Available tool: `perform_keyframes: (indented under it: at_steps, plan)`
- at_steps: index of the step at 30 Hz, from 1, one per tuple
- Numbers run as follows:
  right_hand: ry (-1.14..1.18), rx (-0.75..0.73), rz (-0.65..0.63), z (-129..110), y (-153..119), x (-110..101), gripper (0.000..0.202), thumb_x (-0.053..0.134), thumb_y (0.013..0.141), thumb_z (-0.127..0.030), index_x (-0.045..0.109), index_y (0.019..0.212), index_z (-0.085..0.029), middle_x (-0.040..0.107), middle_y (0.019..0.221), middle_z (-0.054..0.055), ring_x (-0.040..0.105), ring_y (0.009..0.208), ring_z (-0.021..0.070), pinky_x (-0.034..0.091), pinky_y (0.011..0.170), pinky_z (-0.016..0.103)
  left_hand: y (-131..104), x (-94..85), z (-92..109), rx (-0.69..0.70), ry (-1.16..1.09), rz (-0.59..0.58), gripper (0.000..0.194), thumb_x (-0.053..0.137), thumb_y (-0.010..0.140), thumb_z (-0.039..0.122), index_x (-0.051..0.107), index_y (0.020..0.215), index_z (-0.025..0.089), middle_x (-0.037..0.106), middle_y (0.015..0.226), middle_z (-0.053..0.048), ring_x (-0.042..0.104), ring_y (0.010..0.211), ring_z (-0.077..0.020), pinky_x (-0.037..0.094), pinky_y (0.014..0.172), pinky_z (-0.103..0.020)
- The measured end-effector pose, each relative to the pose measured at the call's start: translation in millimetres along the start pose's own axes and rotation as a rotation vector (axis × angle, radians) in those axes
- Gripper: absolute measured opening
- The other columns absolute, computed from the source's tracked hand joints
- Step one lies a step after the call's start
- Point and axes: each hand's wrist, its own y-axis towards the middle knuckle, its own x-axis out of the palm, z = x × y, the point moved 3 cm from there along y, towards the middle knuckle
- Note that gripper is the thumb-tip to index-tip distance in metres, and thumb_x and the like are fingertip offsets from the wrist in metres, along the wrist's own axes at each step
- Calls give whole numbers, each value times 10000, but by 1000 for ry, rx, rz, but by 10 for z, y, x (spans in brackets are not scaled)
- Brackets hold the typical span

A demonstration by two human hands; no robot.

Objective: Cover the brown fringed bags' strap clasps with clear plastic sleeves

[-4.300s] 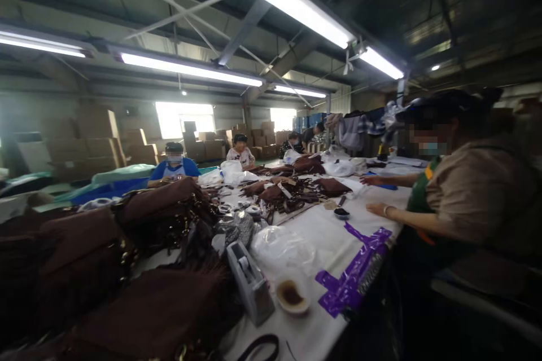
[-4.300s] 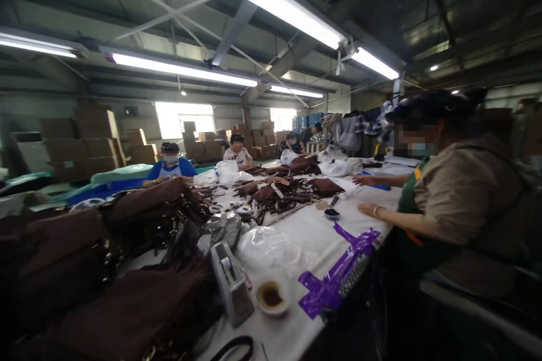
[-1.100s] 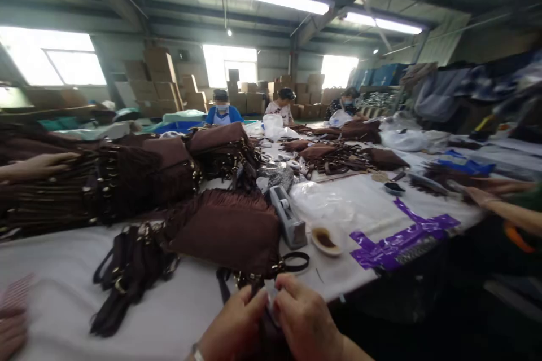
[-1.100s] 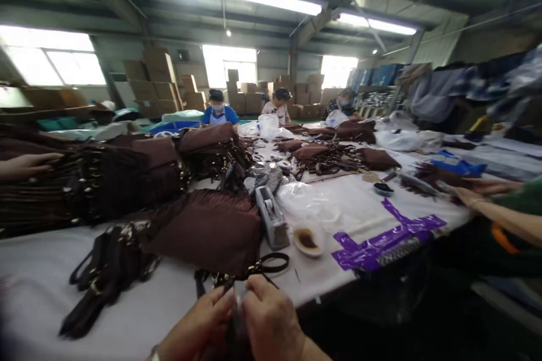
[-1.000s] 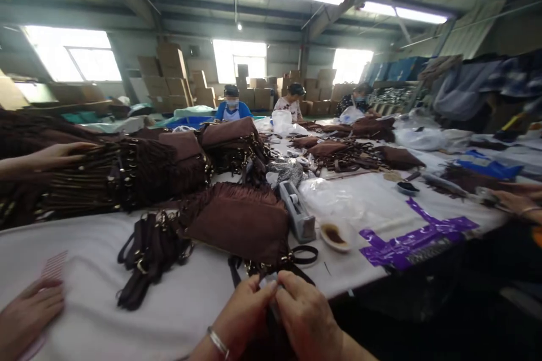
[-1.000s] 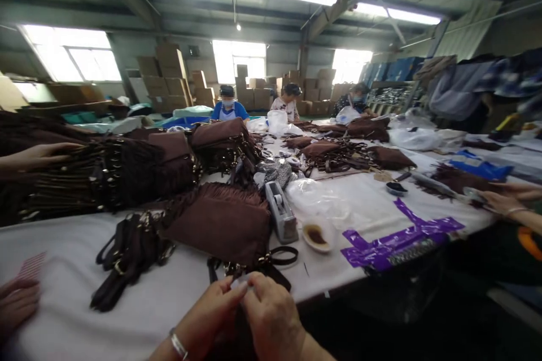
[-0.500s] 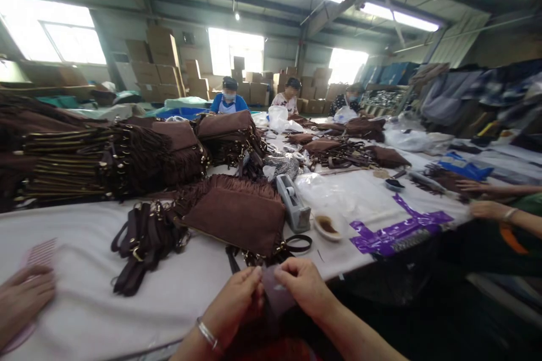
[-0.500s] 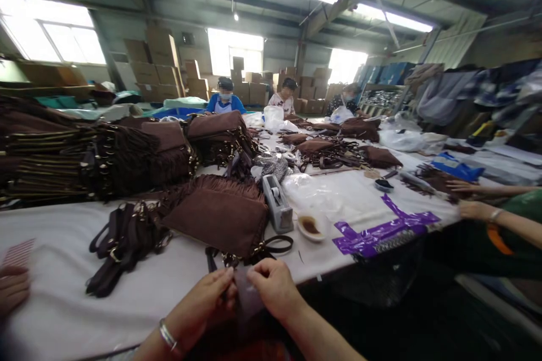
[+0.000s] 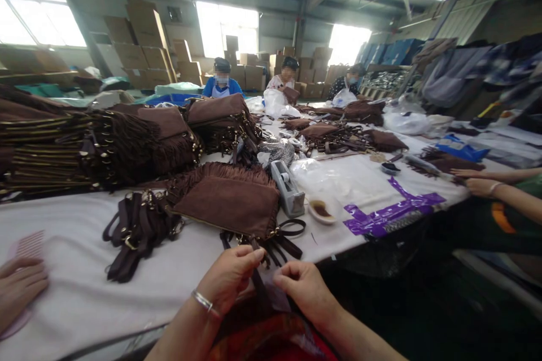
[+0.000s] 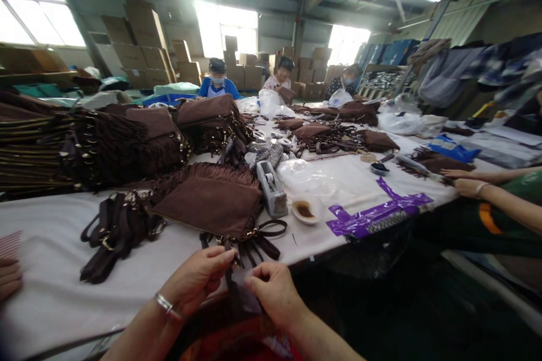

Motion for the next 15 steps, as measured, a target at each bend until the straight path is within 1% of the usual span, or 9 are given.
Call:
perform_keyframes:
  at_steps: [3,7,11,15]
  plan:
    - [27,5,-11,5,16,14,166,683,660,-295,650,612,-140,539,531,-25,427,519,101,346,514,227,4,12,-39,2,93,57,453,760,628,524,464,665,183,333,507,104,193,426,-33,67,419,-225]
    - [45,23,-18,1,47,54,129,666,667,-262,655,624,-141,546,539,-25,442,522,101,361,519,222,-3,-29,-65,13,149,103,466,757,609,528,426,642,201,318,491,108,205,418,-40,81,411,-221]
    - [53,3,-39,-32,60,90,139,673,676,-270,665,627,-139,568,555,-18,461,540,104,380,534,220,-5,-60,-55,42,230,162,449,753,595,526,454,628,193,307,487,106,229,416,-45,104,413,-211]
    - [43,14,-43,-38,48,84,145,682,670,-279,673,629,-140,581,554,-17,463,537,104,387,533,218,-1,-54,-33,56,262,172,446,750,586,529,462,606,189,308,473,104,240,417,-49,115,414,-209]
